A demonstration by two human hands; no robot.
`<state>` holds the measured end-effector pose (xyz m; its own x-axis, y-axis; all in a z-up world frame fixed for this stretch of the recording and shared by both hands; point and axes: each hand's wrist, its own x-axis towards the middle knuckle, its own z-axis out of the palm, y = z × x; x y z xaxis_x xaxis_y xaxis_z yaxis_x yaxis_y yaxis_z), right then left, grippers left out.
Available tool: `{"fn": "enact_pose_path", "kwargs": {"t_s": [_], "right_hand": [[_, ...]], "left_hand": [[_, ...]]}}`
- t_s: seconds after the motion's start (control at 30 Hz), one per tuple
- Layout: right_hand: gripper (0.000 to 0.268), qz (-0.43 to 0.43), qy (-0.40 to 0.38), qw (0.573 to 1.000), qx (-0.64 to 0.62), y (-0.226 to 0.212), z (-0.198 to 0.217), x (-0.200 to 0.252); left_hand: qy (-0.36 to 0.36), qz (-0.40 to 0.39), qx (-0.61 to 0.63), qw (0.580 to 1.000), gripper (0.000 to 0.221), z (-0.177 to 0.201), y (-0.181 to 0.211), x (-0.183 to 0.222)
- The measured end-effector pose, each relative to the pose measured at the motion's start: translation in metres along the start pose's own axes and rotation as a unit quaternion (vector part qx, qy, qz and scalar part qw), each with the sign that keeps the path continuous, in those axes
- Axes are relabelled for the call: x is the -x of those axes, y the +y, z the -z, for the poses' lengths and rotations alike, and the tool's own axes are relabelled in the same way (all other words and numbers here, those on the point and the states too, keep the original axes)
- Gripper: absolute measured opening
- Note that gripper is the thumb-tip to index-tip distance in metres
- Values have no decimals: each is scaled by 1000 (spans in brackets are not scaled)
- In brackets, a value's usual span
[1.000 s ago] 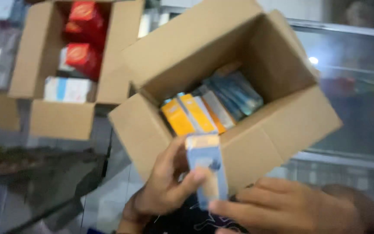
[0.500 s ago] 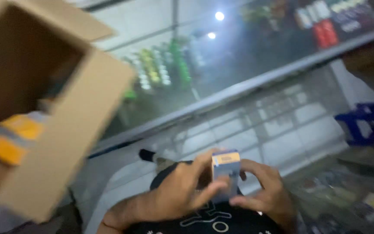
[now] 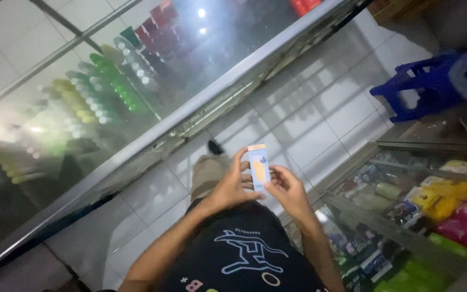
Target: Take beauty product boxes out of a shipping carton and arrange them on a glass display counter.
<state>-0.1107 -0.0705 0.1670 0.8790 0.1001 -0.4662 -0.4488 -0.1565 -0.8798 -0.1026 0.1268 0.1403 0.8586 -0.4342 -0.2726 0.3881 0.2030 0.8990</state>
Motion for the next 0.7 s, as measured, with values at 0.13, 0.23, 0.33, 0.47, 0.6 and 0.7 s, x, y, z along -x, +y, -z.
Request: {"fn": "enact_pose_path", "kwargs": {"t_s": [0.13,0.23,0.33,0.47,0.6,0.7], "right_hand": [[52,0,-25,999,26,32,22,-104],[47,3,-23,996,88,48,34,-172],[42,10,-3,992,122,13,47,-237],[29,158,25,942,295,-26,68,-329],[32,251,-2,877,411,-90,67,-432],[43,246,-13,839,486,-119,70,-510]], "left_hand": [[58,41,-3,997,134,36,-19,-82],[117,70,24,990,130,59,-38,-147],[158,103,-63,980,84,81,-13,-211],[277,-66,77,955,112,170,-176,-341],[346,2,-42,937,107,139,-18,-391],[415,28,-126,901,108,153,-7,-445]]}}
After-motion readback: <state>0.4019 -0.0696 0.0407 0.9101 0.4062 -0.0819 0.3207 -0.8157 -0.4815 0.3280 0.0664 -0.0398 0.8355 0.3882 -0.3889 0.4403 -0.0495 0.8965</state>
